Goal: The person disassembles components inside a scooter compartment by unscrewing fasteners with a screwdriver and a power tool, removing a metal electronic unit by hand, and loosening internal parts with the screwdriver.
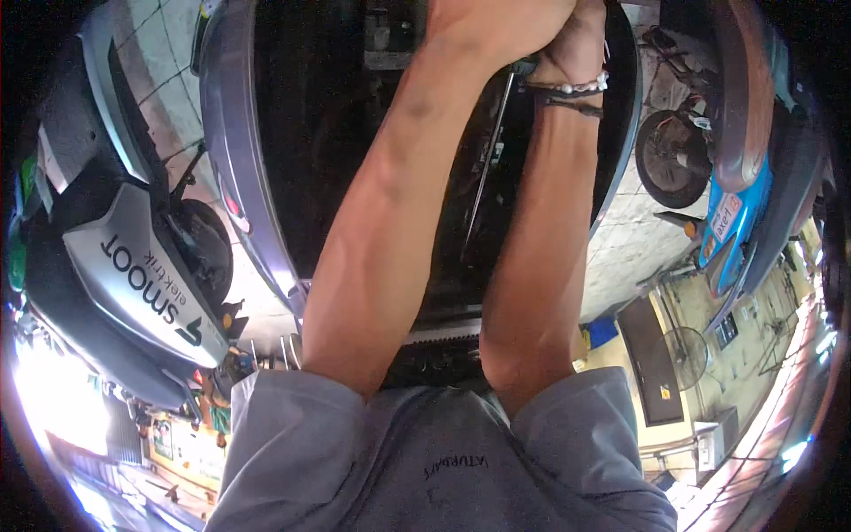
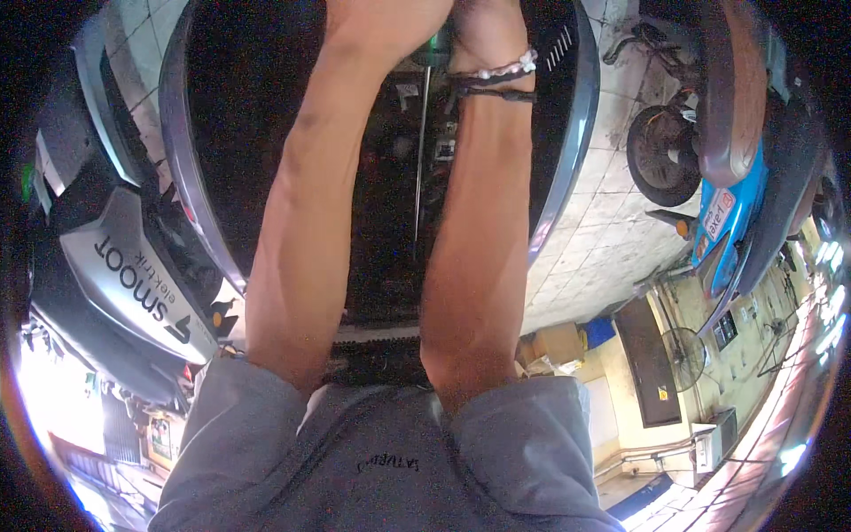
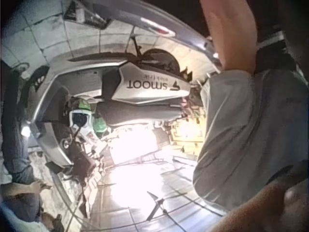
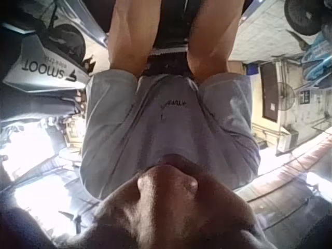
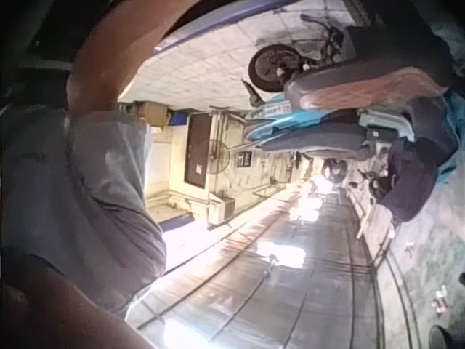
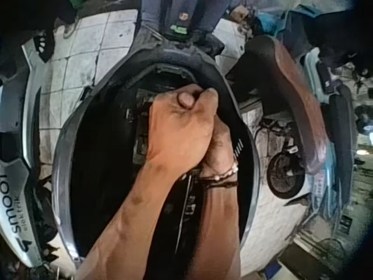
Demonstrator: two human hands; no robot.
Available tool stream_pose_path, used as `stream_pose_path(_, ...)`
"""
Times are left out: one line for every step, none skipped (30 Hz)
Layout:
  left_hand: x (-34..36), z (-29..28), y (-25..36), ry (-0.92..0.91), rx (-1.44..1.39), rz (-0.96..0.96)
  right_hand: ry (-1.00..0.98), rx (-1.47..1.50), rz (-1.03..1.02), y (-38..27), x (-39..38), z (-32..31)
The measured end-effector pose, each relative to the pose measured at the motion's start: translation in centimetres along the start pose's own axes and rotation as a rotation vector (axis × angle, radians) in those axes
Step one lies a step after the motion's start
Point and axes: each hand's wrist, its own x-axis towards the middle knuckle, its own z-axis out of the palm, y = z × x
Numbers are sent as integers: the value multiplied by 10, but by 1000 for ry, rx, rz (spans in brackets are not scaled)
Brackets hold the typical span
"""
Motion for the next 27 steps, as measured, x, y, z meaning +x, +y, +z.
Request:
stream_pose_path(0, 1, 3, 29, 31, -1, 8, -14, 71, -2, -2, -2)
stream_pose_path(1, -1, 5, 58, 64, -1, 14, -28, 142, -1, -2, -3)
stream_pose_path(-10, -6, 8, 51, -7, -107, 81, 38, 44, 12, -10, -2)
stream_pose_path(-16, -8, 21, 53, -9, -110, 82, 35, 48, 13, -11, -4)
stream_pose_path(-23, -4, 39, 35, 101, -75, 92, -133, 20, 10, -19, -13)
stream_pose_path(-19, 2, 44, 31, 216, -6, 71, -298, -27, 12, -12, -27)
stream_pose_path(-10, 17, 29, -28, 252, -100, 54, -467, -78, 12, -4, -42)
stream_pose_path(-15, 14, 3, -35, 254, -124, 63, -617, -90, 17, -18, -51)
stream_pose_path(-22, 19, -30, -48, 345, 156, 66, -783, -104, 10, -29, -62)
stream_pose_path(-4, 12, -66, -38, 475, 505, 23, -913, -182, 17, -1, -68)
stream_pose_path(5, 4, -89, -81, 84, 171, 187, -1069, -340, 34, 2, -28)
stream_pose_path(-3, -3, -94, -138, -314, -205, 206, -1077, -333, 30, 0, -12)
stream_pose_path(-6, -2, -104, -119, -613, -298, 125, -1355, -324, 23, -1, 0)
stream_pose_path(2, -6, -114, -93, -896, -365, 23, -1614, -335, 24, 7, 7)
stream_pose_path(8, -12, -96, -164, -438, -324, 42, -1628, -338, 27, 6, -2)
stream_pose_path(4, -5, -76, -181, -449, -324, 171, -1276, -200, 32, 4, -11)
stream_pose_path(-2, -6, -49, -144, -246, -258, 264, -897, -76, 40, 8, -15)
stream_pose_path(-4, -6, -39, -104, -46, -191, 270, -1100, -168, 44, 7, -15)
stream_pose_path(19, -9, -67, -231, -202, -271, 206, -1287, -316, 51, 17, -26)
stream_pose_path(22, -9, -61, -231, -201, -277, 140, -1475, -453, 55, 21, -42)
stream_pose_path(29, -11, -53, -268, -163, -308, 77, -1693, -464, 50, 27, -49)
stream_pose_path(31, -13, -51, -306, -129, -339, 5, -1912, -472, 41, 32, -57)
stream_pose_path(32, 0, -63, -388, -410, -375, 101, -2051, -394, 22, 28, -65)
stream_pose_path(37, -11, -55, -434, -314, -531, 143, -1991, -321, 22, 29, -59)
stream_pose_path(38, -19, -60, -463, -249, -483, 149, -1830, -241, 28, 29, -52)
stream_pose_path(40, -24, -63, -494, -198, -430, 159, -1616, -151, 29, 28, -43)
stream_pose_path(49, -34, -57, -499, -211, -431, 188, -1404, -66, 28, 23, -42)
